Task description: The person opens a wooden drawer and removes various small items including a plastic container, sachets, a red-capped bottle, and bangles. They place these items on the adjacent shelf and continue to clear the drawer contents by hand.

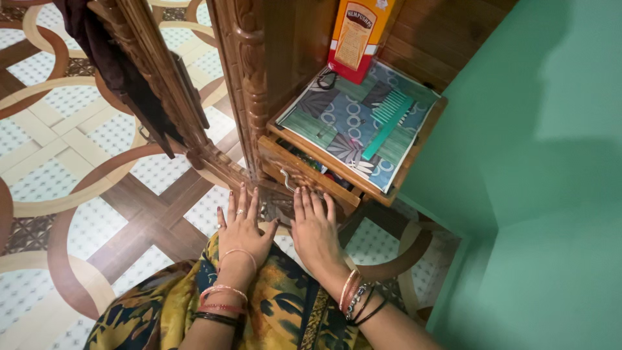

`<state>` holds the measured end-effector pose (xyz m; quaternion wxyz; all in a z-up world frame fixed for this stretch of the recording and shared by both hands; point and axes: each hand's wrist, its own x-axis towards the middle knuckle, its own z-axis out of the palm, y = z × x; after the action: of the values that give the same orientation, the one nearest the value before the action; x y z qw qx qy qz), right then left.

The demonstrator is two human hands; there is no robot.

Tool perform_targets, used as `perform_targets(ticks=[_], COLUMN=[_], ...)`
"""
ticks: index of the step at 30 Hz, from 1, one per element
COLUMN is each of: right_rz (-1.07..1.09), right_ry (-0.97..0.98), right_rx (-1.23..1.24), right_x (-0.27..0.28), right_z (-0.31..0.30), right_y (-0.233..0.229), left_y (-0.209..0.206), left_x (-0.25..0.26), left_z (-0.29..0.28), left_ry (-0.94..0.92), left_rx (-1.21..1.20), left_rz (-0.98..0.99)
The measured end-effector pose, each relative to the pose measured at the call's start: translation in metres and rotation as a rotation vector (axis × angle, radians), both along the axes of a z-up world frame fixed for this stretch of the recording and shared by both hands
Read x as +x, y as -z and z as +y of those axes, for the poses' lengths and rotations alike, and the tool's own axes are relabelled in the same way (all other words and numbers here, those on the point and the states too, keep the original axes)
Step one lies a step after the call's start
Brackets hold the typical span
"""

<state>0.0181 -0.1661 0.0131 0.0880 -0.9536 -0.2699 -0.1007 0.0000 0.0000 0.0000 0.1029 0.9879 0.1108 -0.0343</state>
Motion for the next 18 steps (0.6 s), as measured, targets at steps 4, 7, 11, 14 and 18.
perform_targets(ticks=[4,7,11,14,18], right_rz=[-0.038,-0.018,0.072,0.074,0.148], right_ry=[0.004,0.029,0.086,0.102,0.140], right_rx=[0.061,0.161,0.240,0.259,0.247], right_x=[-0.001,0.001,0.004,0.005,0.003], right_z=[0.001,0.004,0.010,0.013,0.018], right_y=[-0.004,-0.009,-0.015,-0.016,-0.014], left_y=[0.005,0.009,0.014,0.018,0.018], left_x=[-0.001,-0.001,-0.001,0.002,0.004], left_z=[0.001,0.004,0.005,0.004,0.007], left_ry=[-0.011,-0.019,-0.024,-0.042,-0.105], left_rx=[-0.027,-0.045,-0.077,-0.113,-0.246], left_rz=[-0.003,0.020,0.021,0.030,0.090])
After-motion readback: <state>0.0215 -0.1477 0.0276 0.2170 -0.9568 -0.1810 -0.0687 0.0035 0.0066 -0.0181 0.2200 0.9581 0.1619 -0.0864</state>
